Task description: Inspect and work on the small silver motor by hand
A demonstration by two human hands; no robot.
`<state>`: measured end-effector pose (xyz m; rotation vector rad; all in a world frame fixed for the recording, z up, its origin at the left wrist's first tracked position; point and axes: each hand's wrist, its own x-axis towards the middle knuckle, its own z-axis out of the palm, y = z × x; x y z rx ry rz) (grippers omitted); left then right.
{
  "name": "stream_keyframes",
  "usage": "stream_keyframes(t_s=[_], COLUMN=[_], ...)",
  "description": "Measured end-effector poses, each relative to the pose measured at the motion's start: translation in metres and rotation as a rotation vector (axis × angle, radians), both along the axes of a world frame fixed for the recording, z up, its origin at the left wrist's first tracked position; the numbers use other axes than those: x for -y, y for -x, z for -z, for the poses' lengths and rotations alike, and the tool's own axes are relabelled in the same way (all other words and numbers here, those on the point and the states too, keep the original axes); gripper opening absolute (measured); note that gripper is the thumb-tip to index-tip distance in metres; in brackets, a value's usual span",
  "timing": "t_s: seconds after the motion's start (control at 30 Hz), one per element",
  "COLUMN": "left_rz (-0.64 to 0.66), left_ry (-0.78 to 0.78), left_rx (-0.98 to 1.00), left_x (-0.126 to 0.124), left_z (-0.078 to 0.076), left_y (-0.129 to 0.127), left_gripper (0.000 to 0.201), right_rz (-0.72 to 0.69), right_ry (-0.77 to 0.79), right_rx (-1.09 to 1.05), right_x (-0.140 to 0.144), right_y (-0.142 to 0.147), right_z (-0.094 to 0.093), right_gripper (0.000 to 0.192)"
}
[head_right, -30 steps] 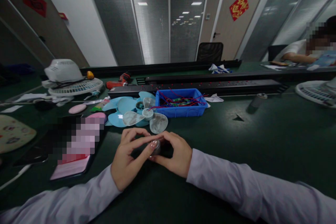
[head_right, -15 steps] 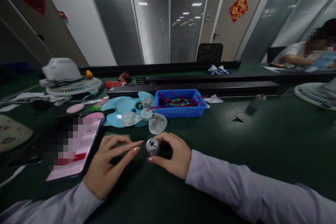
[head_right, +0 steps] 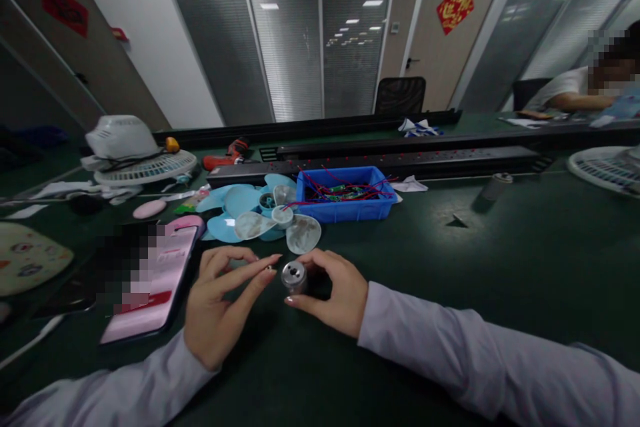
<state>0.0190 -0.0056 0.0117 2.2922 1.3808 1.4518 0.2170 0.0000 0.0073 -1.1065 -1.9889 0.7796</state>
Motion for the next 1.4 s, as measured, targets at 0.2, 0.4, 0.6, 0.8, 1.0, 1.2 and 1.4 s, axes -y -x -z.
stream_keyframes(t_s=[0.2,0.4,0.6,0.8,1.0,1.2,1.4], left_rz=[0.098,0.09,0.129,0.15,0.16,0.067,0.017], left_ry=[0.041,0.053,0.107,0.164,0.19,0.067,0.155], left_rx=[0.007,0.024,-0.003,-0.069,-0.095,0.024,-0.133], left_x=[-0.001,-0.001,-0.003,0.0,-0.001,0.0,0.009], left_z=[0.0,0.0,-0.001,-0.002,-0.003,-0.003,0.006], left_y=[-0.025,-0.024,-0.024,-0.021,-0.021,-0.018,0.016], left_gripper=[0.024,0.019,0.024,0.032,0.035,0.019,0.02], right_rz=[-0.01,-0.01,0.0,-0.01,0.0,-0.004,0.006], right_ry=[-0.015,-0.024,-0.014,-0.017,-0.02,-0.003,0.016], right_rx=[-0.042,-0.033,-0.016,-0.029,-0.033,-0.012,-0.003], right_x=[-0.001,0.0,0.001,0.001,0.0,0.0,0.001], right_y=[0.0,0.0,0.0,-0.001,0.0,0.0,-0.001], right_z=[0.006,0.007,0.006,0.007,0.007,0.004,0.002], right_gripper=[0.034,0.034,0.031,0.032,0.031,0.036,0.036])
